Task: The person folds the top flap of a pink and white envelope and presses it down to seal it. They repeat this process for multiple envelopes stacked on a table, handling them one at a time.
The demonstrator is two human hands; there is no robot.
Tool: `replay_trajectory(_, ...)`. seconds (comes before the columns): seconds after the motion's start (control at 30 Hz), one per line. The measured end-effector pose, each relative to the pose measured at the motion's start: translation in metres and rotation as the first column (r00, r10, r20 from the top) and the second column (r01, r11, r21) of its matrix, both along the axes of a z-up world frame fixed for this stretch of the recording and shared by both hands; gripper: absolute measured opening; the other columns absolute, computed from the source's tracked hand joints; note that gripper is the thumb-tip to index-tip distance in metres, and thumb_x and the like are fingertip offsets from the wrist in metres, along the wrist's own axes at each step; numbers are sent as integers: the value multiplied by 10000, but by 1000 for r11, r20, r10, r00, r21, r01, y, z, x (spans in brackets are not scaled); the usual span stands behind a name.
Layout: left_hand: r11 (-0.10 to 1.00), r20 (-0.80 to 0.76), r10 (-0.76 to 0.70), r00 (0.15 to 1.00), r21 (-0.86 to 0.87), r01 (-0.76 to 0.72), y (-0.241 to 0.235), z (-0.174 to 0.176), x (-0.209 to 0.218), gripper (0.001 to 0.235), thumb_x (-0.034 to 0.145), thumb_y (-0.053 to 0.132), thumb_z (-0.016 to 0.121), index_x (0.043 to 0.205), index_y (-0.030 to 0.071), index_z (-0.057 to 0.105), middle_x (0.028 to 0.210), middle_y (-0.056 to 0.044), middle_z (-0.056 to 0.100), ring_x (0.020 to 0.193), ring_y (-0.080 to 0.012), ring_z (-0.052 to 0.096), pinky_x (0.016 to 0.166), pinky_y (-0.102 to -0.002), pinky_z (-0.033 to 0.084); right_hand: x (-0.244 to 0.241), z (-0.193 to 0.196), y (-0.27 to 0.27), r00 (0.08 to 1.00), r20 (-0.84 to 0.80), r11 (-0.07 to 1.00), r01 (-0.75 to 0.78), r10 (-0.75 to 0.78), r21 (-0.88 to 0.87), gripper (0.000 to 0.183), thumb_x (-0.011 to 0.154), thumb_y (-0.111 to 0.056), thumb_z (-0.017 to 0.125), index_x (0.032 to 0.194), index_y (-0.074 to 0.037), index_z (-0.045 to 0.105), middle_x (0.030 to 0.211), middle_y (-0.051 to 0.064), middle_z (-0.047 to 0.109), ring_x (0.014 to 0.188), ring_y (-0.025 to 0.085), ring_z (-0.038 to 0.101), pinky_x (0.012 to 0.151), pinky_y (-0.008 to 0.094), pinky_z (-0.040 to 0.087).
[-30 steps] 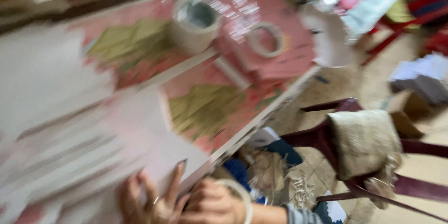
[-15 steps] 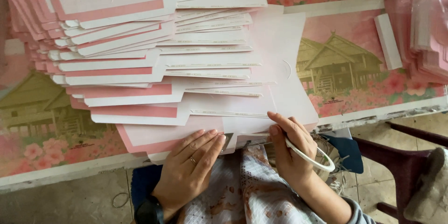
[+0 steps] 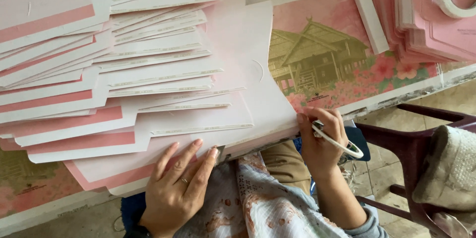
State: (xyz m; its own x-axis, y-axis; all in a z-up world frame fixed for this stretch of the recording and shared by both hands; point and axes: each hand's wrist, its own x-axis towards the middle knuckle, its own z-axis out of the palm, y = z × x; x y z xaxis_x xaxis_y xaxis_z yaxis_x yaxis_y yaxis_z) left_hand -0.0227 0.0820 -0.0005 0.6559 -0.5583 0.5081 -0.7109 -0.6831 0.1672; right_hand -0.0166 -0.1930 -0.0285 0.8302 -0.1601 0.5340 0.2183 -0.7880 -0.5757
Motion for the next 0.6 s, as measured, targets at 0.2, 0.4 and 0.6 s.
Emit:
replay_trajectory(0.2, 971, -195, -205, 959, -167, 173, -62, 16, 13, 338, 981, 45, 392, 1300, -22, 479, 1232, -193, 615, 1148, -322, 615, 1046, -450, 463, 1, 6, 1, 998, -16, 997, -68, 68, 39, 75, 911, 7, 635, 973, -5, 595, 887, 146, 601, 789, 255, 578, 735, 326, 478)
replay_trajectory(0.4, 974, -94, -201, 975, -121, 189, -94, 22, 21, 458, 1038, 86, 498, 1455, 11, 324, 1254, -191, 678, 1193, -282, 653, 1110, -412, 467, 5, 18, 2, 998, -23, 990, -56, 59, 133, 96, 882, 101, 684, 888, 16, 637, 842, 146, 633, 774, 231, 604, 786, 315, 458)
replay_trajectory(0.6, 999, -82, -40, 996, 25, 42, -28, 23, 43, 433, 801, -98, 610, 1221, 8, 604, 1170, -141, 667, 1074, -244, 641, 980, -351, 503, 9, -6, 15, 995, 97, 996, -34, 25, 85, 167, 842, 96, 569, 880, -45, 651, 837, 105, 642, 797, 257, 599, 858, 388, 486)
